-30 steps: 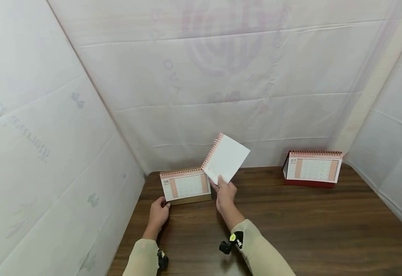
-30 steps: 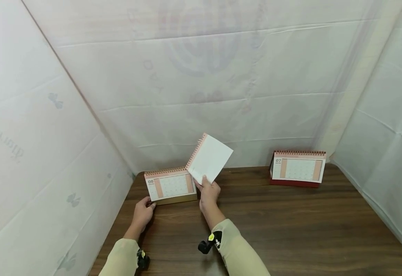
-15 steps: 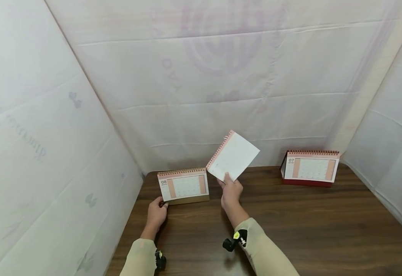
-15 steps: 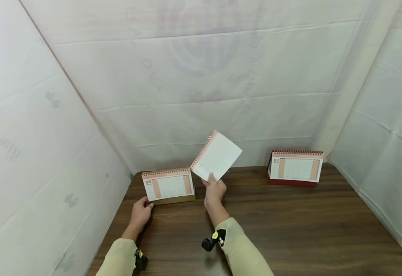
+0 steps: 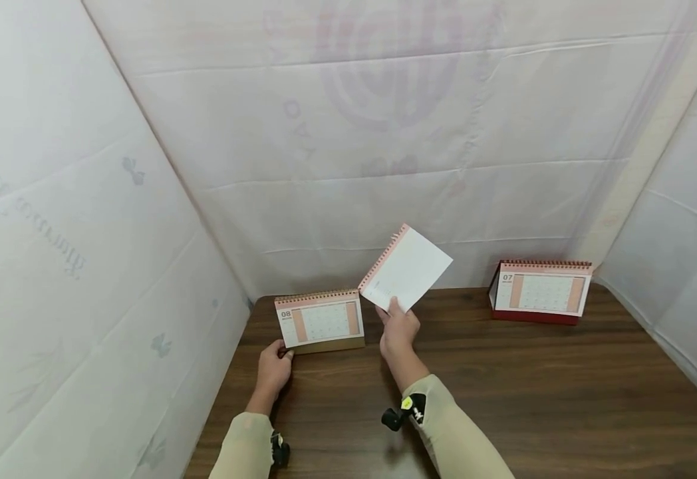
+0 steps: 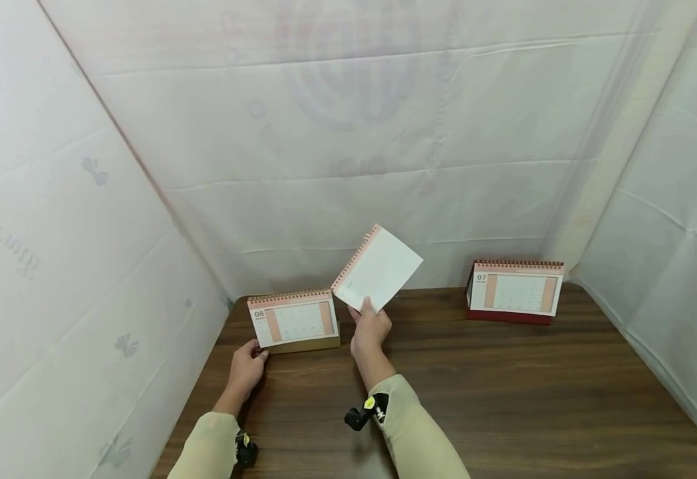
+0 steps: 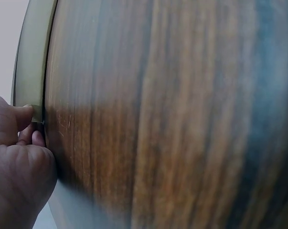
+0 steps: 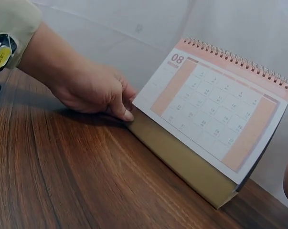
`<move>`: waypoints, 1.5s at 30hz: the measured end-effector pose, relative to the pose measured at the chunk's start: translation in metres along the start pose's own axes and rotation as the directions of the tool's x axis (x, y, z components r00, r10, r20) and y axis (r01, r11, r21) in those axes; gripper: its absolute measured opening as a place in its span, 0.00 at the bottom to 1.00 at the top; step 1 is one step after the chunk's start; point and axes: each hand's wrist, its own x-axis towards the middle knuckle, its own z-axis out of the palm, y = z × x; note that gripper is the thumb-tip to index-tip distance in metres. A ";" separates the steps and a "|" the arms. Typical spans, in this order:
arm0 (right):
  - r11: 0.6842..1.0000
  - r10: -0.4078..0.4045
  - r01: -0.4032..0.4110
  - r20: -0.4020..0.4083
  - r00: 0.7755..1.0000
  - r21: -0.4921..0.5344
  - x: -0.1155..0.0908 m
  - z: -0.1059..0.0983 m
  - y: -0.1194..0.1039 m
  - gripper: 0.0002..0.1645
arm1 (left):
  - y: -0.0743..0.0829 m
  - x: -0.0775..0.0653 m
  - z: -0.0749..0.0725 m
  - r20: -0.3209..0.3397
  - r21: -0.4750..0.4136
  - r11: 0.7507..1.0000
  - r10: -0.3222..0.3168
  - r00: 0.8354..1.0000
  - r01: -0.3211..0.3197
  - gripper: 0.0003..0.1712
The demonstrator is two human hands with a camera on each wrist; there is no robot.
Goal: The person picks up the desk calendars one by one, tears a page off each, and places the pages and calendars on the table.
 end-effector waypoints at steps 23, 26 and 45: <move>0.843 -0.297 0.376 0.249 0.922 -0.385 0.016 -0.018 -0.010 0.18 | 0.003 0.004 -0.004 -0.005 0.016 1.000 0.001 1.000 -0.001 0.18; 0.806 -0.268 0.370 0.272 0.924 -0.462 0.016 -0.024 -0.004 0.17 | 0.003 0.005 -0.006 -0.006 0.041 0.999 0.011 1.000 -0.011 0.17; 0.625 -0.128 0.350 0.350 0.928 -0.698 0.001 -0.017 0.024 0.15 | 0.010 0.007 -0.001 0.002 0.019 1.000 0.000 1.000 0.000 0.23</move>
